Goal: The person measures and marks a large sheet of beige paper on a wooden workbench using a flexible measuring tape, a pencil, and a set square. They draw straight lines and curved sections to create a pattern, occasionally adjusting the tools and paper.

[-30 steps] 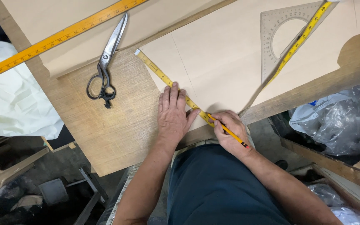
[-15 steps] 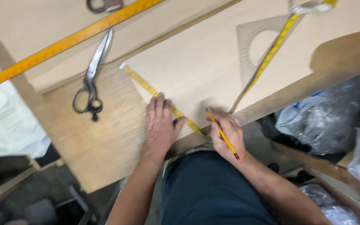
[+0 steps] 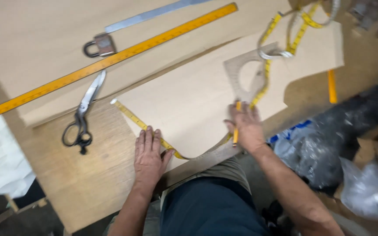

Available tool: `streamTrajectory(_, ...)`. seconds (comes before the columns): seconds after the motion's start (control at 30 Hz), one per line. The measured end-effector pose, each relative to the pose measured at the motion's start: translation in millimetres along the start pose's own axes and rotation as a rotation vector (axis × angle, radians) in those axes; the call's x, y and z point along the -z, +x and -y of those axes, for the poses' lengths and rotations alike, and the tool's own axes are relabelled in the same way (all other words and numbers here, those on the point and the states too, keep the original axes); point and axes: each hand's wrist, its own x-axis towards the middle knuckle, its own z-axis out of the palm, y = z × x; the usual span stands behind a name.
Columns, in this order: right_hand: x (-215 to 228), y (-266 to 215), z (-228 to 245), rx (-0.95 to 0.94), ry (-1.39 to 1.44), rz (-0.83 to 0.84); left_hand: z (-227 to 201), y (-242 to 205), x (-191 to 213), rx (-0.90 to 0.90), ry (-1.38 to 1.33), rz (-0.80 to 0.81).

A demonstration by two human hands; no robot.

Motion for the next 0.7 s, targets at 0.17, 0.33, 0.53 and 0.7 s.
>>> streamTrajectory(0.17, -0.7, 3.6, -73.4, -0.073, -0.085, 0.040, -15.0, 3.2, 18.9, 0.059, 0.001, 0.043)
streamTrajectory(0.33, 9.5, 16.1, -93.9, 0.020, -0.066, -0.022, -30.3, 12.7, -7.5, -0.042, 0.049, -0.126)
streamTrajectory(0.53, -0.2, 8.2, -113.1, 0.069, -0.014, -0.018, -115.8, 47.6, -30.0, -0.176, 0.063, -0.071)
streamTrajectory(0.7, 12.0, 17.4, -119.5, 0.081, -0.035, -0.031, -153.4, 64.6, -15.5, -0.233, -0.009, -0.158)
